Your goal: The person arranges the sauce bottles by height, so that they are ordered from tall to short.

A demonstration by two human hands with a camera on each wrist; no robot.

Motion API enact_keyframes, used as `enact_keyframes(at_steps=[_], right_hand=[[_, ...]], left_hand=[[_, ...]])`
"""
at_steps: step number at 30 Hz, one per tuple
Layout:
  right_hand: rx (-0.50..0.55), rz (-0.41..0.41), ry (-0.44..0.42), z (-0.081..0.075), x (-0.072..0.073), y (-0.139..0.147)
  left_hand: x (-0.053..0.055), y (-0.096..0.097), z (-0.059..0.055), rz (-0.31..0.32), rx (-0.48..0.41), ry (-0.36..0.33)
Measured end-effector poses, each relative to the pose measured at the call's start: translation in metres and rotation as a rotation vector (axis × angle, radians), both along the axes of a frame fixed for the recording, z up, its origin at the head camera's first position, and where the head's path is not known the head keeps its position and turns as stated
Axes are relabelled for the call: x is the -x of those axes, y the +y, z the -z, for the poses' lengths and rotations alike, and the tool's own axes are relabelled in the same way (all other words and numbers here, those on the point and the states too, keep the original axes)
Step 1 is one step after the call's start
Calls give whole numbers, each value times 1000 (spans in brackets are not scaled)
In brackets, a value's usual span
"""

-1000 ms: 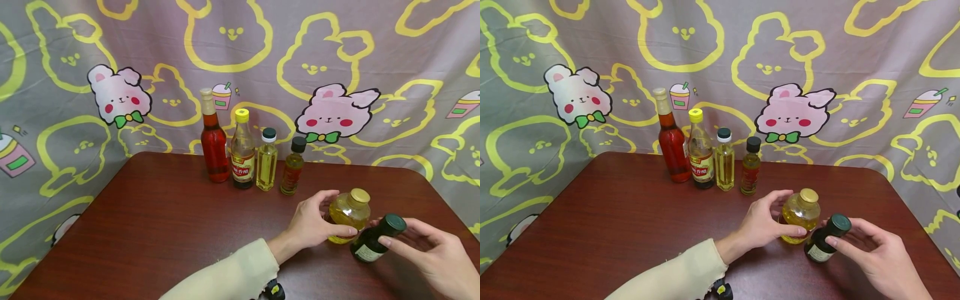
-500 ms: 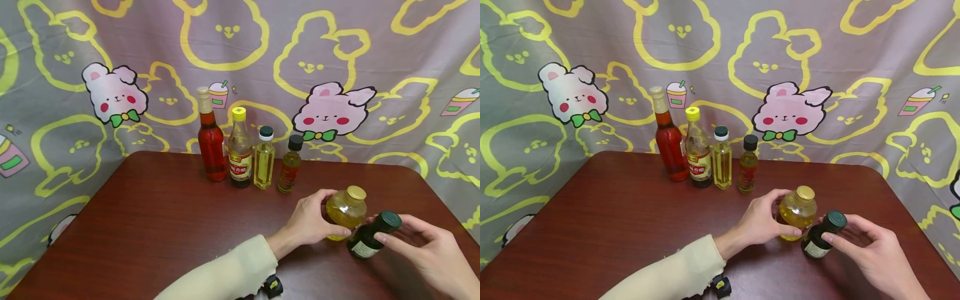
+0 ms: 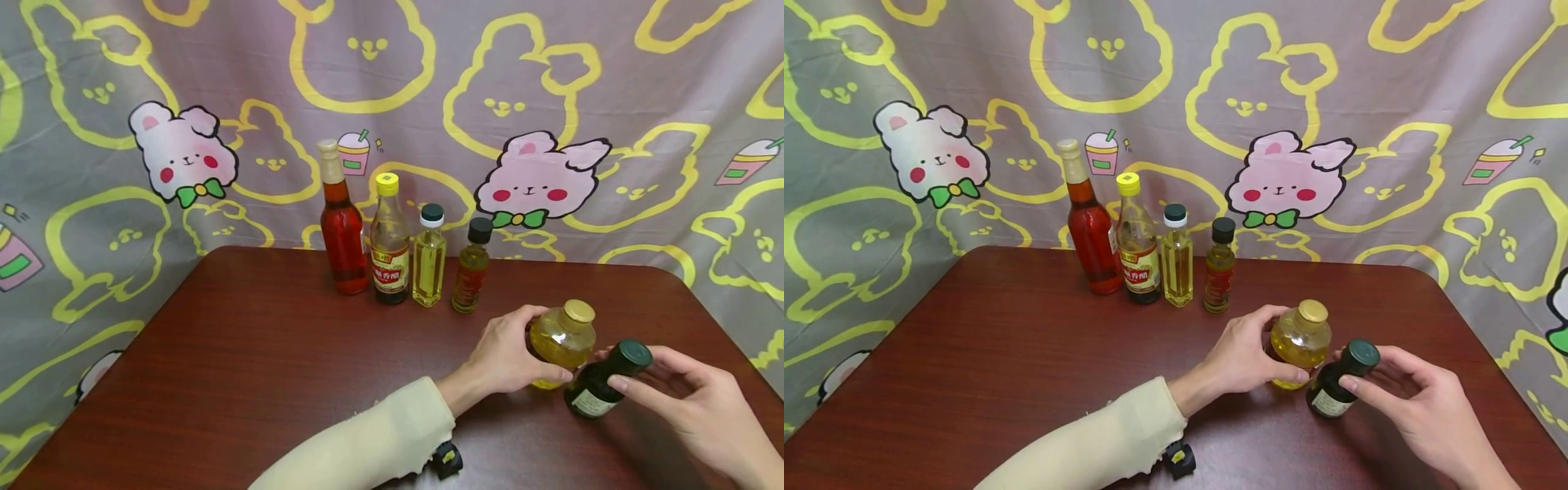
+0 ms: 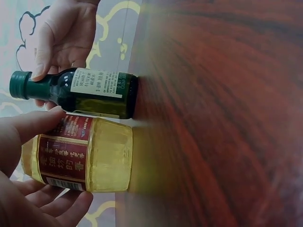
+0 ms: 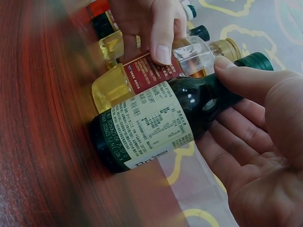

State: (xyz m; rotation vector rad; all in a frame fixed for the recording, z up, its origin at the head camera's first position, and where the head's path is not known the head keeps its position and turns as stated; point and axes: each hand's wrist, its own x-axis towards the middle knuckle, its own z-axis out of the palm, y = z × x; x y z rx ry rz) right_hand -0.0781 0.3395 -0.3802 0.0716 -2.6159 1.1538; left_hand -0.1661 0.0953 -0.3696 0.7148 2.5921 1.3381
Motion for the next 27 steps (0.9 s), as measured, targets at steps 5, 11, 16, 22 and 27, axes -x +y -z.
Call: enact_keyframes(at_steps=[5, 11, 16, 22, 27], right_hand=[[25, -5, -28, 0, 0, -1], [25, -34, -20, -3, 0, -2], [35, -56, -23, -5, 0, -4], [36, -49, -24, -5, -2, -2], [51, -74, -8, -7, -3, -5]], left_hand=[[0, 0, 2, -24, -27, 15], [1, 0, 3, -114, -77, -4], [2, 1, 4, -208, -113, -20], [4, 4, 7, -276, -139, 18], [8, 6, 6, -330, -156, 26]])
